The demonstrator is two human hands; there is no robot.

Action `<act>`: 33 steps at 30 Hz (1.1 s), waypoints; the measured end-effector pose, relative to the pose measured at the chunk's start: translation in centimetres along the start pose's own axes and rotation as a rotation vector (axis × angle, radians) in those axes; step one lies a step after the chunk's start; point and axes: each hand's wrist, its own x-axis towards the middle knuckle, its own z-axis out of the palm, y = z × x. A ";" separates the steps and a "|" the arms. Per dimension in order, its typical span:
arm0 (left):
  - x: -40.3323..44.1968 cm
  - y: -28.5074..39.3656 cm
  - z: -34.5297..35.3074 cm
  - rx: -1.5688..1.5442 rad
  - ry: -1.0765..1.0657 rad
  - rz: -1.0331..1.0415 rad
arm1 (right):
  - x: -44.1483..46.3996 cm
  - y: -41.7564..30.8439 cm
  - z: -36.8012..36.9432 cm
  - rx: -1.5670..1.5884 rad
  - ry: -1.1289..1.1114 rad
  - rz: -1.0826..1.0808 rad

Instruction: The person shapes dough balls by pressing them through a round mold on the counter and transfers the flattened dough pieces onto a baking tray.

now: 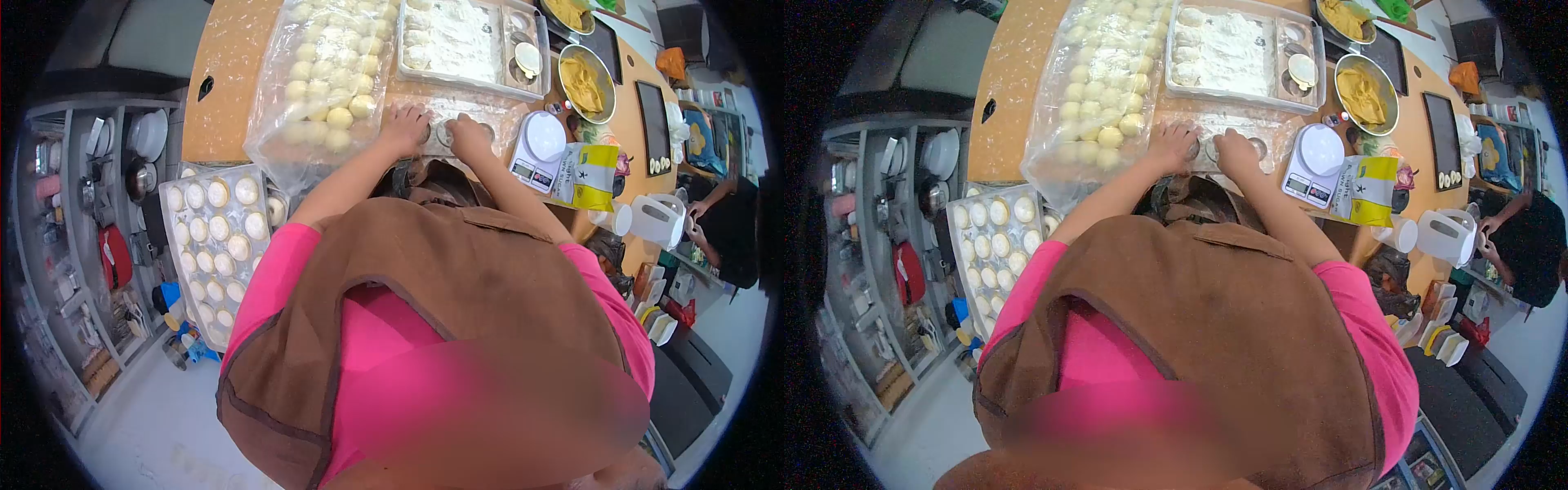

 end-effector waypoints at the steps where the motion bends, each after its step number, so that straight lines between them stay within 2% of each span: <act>1: -0.1 0.1 -0.5 0.002 -0.003 0.002 | 0.2 0.1 0.0 0.000 0.018 -0.012; 11: 0.1 -0.1 0.2 -0.013 -0.040 -0.003 | 0.6 1.2 -0.5 0.042 0.014 -0.018; 13: 0.4 0.0 -0.2 -0.011 -0.040 -0.005 | 0.5 1.3 -2.8 0.208 0.080 0.003; 15: 0.3 0.4 -1.0 -0.023 -0.163 -0.044 | 0.1 1.8 -4.2 0.254 0.033 0.077; 17: 0.3 0.7 -1.7 -0.025 -0.168 -0.047 | 0.4 3.3 -4.1 0.192 0.199 -0.003; 22: 0.2 0.5 -1.2 0.001 -0.120 -0.055 | -0.1 2.4 -1.2 0.109 -0.006 -0.002; 28: 0.1 0.6 -1.8 0.008 -0.144 -0.055 | 0.0 0.8 -1.3 -0.039 -0.092 0.013; 33: 0.1 0.4 -1.3 0.001 -0.119 -0.016 | -0.1 0.6 -0.6 -0.041 -0.058 -0.007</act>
